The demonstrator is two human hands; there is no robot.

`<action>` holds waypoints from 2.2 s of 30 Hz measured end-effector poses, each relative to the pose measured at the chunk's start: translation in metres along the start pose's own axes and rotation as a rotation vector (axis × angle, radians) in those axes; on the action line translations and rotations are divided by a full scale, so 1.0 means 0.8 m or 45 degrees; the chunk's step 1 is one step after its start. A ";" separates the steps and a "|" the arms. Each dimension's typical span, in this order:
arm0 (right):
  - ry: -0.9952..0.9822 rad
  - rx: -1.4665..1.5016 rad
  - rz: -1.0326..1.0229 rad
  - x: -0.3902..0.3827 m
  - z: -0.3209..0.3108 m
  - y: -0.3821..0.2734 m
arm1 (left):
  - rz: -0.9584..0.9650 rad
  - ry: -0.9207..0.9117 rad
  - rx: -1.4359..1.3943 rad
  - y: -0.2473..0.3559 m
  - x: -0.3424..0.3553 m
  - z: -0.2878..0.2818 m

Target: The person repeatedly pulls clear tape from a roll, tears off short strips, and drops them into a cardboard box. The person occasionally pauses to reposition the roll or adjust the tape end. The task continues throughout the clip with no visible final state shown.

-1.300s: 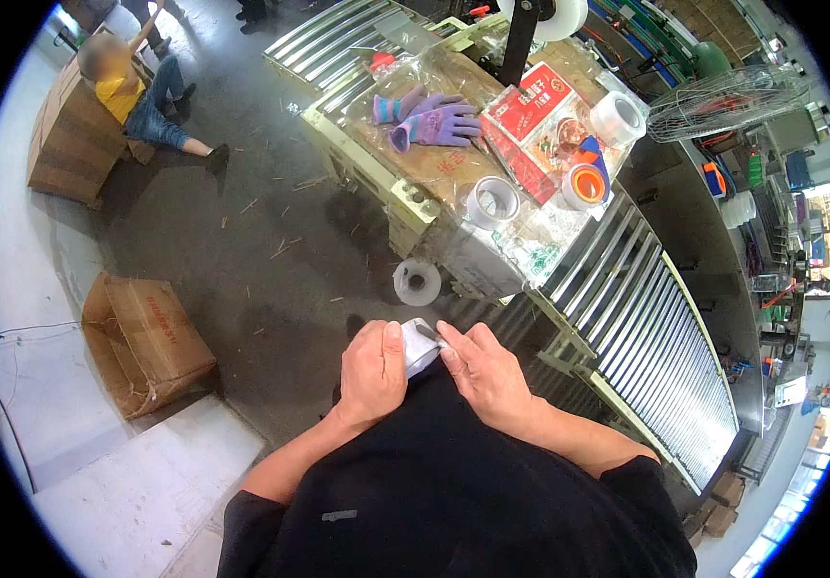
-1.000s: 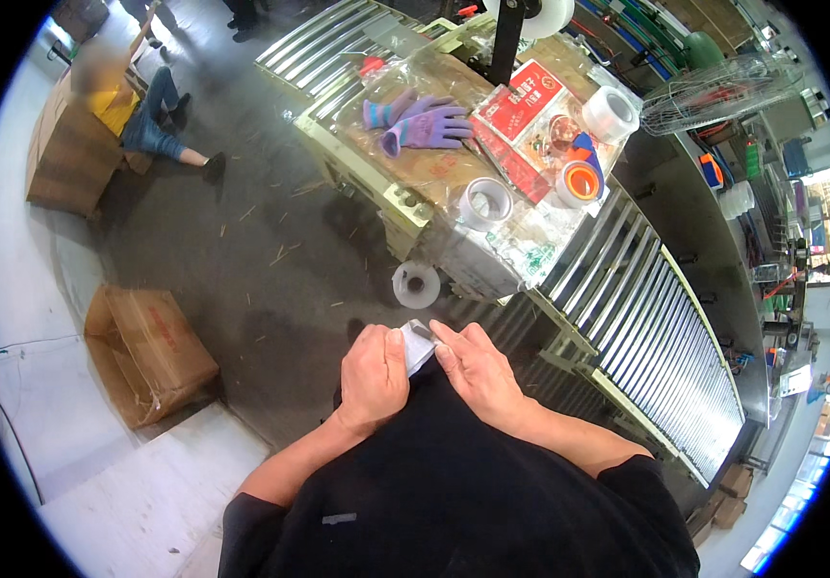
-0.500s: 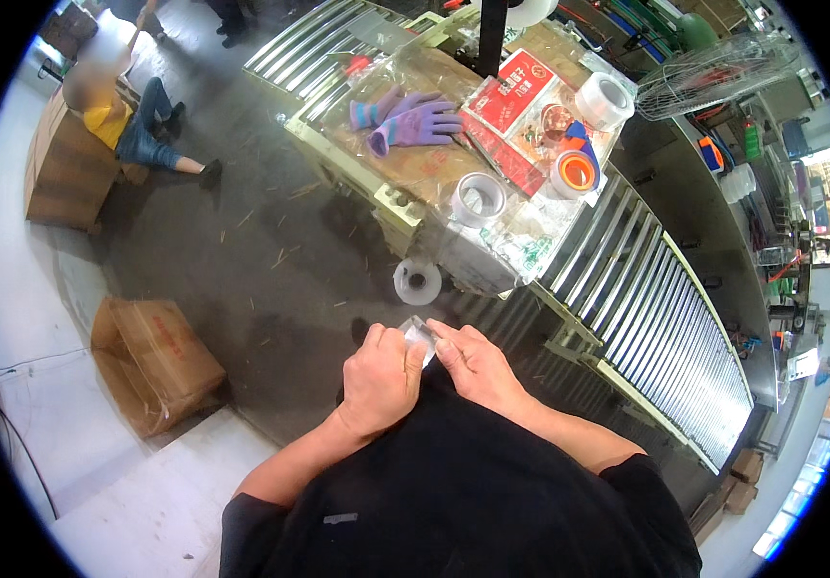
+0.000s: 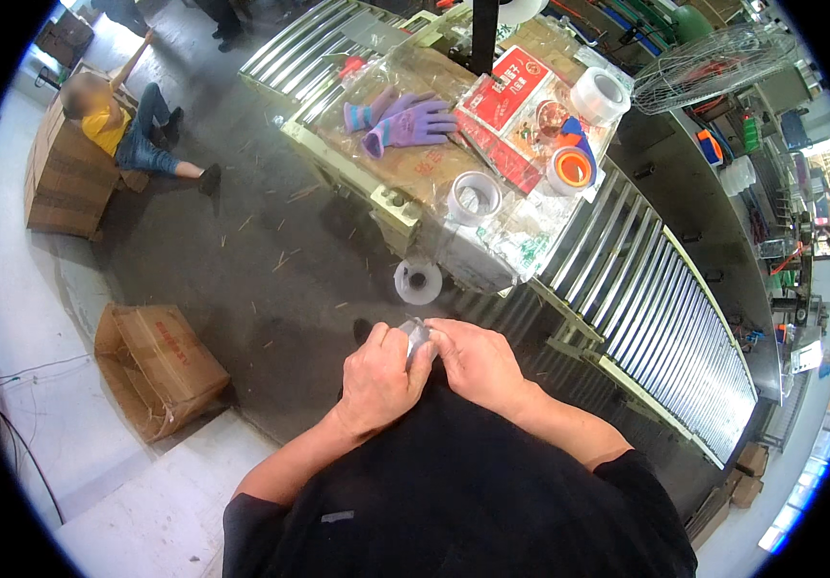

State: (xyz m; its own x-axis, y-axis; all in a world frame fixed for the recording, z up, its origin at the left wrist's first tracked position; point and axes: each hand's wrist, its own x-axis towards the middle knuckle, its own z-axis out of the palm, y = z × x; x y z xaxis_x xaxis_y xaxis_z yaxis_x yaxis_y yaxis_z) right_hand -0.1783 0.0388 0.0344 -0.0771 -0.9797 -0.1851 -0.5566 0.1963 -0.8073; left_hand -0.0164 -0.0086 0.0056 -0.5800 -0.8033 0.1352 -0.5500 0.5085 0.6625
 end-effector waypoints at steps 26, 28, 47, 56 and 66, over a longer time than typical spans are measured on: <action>-0.550 -0.134 -0.184 0.015 -0.075 0.007 | -0.308 -0.188 -0.238 0.020 0.011 -0.030; -0.478 -0.184 -0.232 0.006 -0.075 0.015 | -0.298 -0.167 -0.067 0.017 0.016 -0.022; -0.164 -0.022 -0.455 0.073 -0.062 0.021 | -0.118 -0.420 -0.577 -0.052 0.038 -0.054; -0.734 -0.205 -0.274 0.076 -0.051 -0.038 | 0.352 -0.301 -0.412 -0.076 0.031 -0.020; -0.783 -0.235 -0.160 0.072 -0.031 -0.008 | 0.056 -0.605 -0.473 -0.062 0.030 -0.009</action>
State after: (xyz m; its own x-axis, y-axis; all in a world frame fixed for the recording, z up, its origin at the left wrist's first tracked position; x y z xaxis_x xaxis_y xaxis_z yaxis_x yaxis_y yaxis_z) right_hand -0.1996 -0.0203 0.0427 0.4548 -0.7818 -0.4267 -0.6677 0.0178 -0.7442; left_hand 0.0012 -0.0553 -0.0183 -0.8495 -0.5141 -0.1189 -0.3225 0.3275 0.8881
